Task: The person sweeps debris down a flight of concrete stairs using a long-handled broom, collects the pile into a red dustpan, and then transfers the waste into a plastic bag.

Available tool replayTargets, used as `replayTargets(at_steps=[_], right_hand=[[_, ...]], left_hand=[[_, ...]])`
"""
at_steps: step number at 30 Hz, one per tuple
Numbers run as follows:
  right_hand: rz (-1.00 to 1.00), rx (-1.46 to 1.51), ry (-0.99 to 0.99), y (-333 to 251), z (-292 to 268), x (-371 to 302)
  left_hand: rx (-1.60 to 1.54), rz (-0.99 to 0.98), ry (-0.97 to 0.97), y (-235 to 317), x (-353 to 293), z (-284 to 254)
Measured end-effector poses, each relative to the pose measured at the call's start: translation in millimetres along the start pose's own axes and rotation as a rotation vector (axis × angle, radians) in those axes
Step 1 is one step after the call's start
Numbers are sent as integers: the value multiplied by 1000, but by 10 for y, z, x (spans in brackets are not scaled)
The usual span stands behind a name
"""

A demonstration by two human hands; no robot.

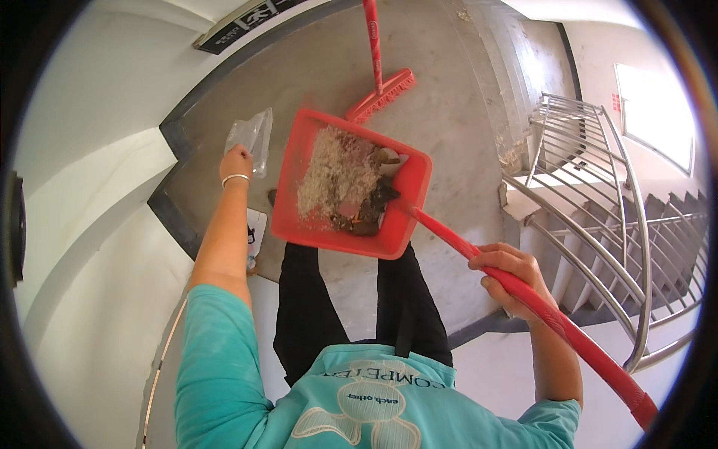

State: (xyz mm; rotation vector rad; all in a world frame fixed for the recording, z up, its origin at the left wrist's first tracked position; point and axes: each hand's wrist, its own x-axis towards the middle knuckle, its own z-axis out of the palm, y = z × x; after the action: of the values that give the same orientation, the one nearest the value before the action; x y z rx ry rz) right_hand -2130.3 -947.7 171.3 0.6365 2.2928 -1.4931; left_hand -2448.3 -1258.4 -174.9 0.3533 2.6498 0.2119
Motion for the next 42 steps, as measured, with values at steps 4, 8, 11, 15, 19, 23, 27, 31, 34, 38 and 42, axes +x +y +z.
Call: replayTargets(at_steps=[4, 8, 11, 15, 19, 23, 27, 31, 34, 38, 42], right_hand=[[31, -19, -65, 122, -109, 191], [49, 10, -131, 268, -164, 286], [20, 6, -146, 396, -190, 334], [52, 46, -146, 460, -257, 369], [134, 133, -101, 519, -316, 276], [256, 298, 26, 573, -264, 29], [285, 355, 77, 544, -236, -113], [338, 431, 166, 561, -132, -174], [388, 469, 215, 576, -149, -167], [426, 479, 279, 612, -167, -123], [430, 453, 302, 585, -142, -78]], left_hand=[[-42, 215, 23, 335, 158, 295], [-42, 444, 13, 647, 149, 470], [-27, 586, 16, 824, 144, 502], [-3, 791, 2, 961, 114, 422], [-69, 952, -100, 1014, 31, 323], [-89, 939, -217, 990, -99, 196], [-184, 927, -219, 1017, -163, 139], [-293, 690, -368, 1010, -117, 126], [-391, 565, -454, 935, -80, 184], [-519, 446, -533, 1002, -93, 211], [-546, 420, -475, 1016, -231, 321]])
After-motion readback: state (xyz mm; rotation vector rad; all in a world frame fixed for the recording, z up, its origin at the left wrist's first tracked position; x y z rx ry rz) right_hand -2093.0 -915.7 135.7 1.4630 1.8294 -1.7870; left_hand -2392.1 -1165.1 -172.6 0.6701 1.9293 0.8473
